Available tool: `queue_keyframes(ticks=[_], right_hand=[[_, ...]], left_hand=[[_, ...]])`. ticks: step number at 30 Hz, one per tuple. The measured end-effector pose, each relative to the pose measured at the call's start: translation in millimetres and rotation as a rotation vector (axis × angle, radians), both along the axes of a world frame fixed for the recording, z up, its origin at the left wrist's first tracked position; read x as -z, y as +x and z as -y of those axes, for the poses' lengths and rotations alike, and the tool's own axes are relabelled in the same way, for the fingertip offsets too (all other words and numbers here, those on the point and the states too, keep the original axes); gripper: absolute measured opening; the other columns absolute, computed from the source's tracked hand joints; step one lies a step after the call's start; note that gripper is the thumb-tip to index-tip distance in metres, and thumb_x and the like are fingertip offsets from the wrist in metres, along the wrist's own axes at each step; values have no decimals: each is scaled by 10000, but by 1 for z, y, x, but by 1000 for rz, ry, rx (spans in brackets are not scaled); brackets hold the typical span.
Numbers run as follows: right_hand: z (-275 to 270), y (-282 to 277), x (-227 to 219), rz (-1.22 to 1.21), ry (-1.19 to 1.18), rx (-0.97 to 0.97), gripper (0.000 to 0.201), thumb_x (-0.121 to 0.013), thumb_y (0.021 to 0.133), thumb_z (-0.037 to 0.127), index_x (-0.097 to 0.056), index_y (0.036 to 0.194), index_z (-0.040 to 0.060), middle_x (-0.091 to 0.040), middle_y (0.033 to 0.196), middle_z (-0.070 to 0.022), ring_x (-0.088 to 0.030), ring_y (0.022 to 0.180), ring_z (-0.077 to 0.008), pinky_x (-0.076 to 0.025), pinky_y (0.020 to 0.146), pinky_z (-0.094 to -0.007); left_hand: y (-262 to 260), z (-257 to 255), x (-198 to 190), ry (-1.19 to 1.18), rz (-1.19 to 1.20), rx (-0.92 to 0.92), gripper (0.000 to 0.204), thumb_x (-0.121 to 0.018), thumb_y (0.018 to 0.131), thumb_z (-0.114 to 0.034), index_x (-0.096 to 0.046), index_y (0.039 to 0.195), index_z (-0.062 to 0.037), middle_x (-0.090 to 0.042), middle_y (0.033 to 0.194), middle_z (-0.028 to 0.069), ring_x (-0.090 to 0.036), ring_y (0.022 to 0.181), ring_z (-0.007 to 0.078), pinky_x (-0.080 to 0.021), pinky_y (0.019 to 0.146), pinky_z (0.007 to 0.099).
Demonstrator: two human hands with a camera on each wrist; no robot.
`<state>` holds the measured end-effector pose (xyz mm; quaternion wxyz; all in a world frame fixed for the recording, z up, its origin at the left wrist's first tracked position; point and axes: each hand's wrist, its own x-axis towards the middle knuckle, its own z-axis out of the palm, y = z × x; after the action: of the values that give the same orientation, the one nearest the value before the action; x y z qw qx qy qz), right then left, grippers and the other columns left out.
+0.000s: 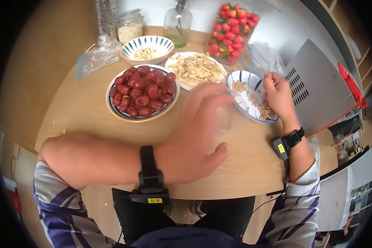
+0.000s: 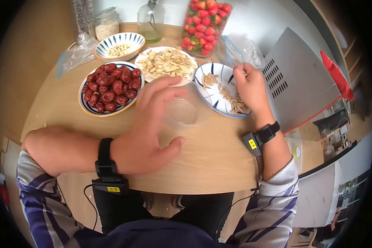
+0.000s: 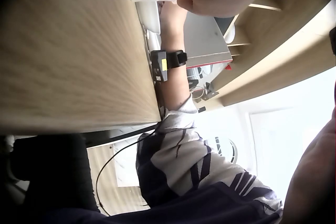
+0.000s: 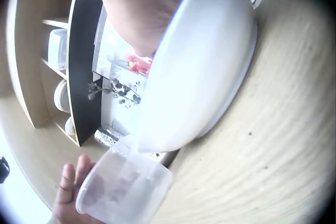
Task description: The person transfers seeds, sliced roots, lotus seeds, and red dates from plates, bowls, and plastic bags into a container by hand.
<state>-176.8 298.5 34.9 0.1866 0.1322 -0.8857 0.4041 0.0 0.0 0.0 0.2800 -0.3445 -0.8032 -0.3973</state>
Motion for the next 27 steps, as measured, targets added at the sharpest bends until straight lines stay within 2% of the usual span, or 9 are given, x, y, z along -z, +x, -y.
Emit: queue_keyframes(ticks=[1,2,5,6,9,12,15,21,27], right_hand=[[-1,-1,-1,41,-89,-11,408,-682,1173,325,-740,990,-35,-697,741,-70,-677,660,-138,-546,649,-356],[-3,-3,0,56,-174,-40,407,-651,1197,318,-685,926,15,-613,752,10,-562,600,-85,-468,577,-298],[-3,5,-12,274,-516,-140,386,-632,1206,308,-608,903,69,-524,763,37,-436,568,-73,-355,520,-282],[1,11,-16,287,-553,-125,356,-612,1215,304,-565,924,105,-460,774,50,-362,567,-63,-254,492,-282],[5,17,-20,286,-688,-166,342,-605,1219,313,-573,945,110,-467,770,44,-389,573,-67,-247,476,-285],[17,33,-30,275,-738,-219,325,-597,1222,311,-586,967,110,-468,770,36,-397,581,-66,-240,467,-285],[43,63,-41,296,-744,-232,321,-585,1223,309,-598,982,99,-457,748,34,-385,557,-71,-246,460,-284],[63,100,-37,210,-612,-348,321,-564,1229,307,-620,1017,73,-473,700,22,-449,523,-84,-266,467,-266],[58,103,-26,67,-566,-398,369,-559,1259,358,-628,1037,71,-506,703,17,-488,555,-76,-314,497,-261]], left_hand=[[1,-1,3,14,64,-16,903,-822,899,-69,-396,1692,-10,-387,1747,253,-357,1657,456,-287,1371,569],[2,-3,7,28,125,-33,904,-825,906,-68,-389,1695,-1,-393,1746,254,-364,1657,450,-294,1373,562],[-4,-5,20,76,191,-22,898,-816,924,-65,-354,1688,32,-381,1715,290,-363,1635,494,-288,1388,568],[-7,-5,23,93,193,-9,895,-811,929,-64,-340,1683,44,-372,1700,308,-359,1624,520,-282,1395,574],[-8,-1,14,78,189,22,870,-810,932,-65,-362,1670,45,-393,1678,296,-382,1619,480,-303,1388,554],[-4,-1,6,82,299,75,870,-841,947,-67,-411,1701,-15,-453,1693,200,-466,1588,350,-405,1328,495],[-8,0,15,139,350,239,872,-864,934,-82,-438,1693,-41,-470,1691,183,-485,1573,345,-443,1295,492],[-7,0,7,-46,239,276,798,-892,927,-111,-539,1643,-90,-516,1672,166,-519,1555,350,-490,1253,474],[-7,0,5,36,345,339,717,-895,950,-121,-599,1602,-99,-551,1639,168,-555,1522,339,-494,1252,463]])
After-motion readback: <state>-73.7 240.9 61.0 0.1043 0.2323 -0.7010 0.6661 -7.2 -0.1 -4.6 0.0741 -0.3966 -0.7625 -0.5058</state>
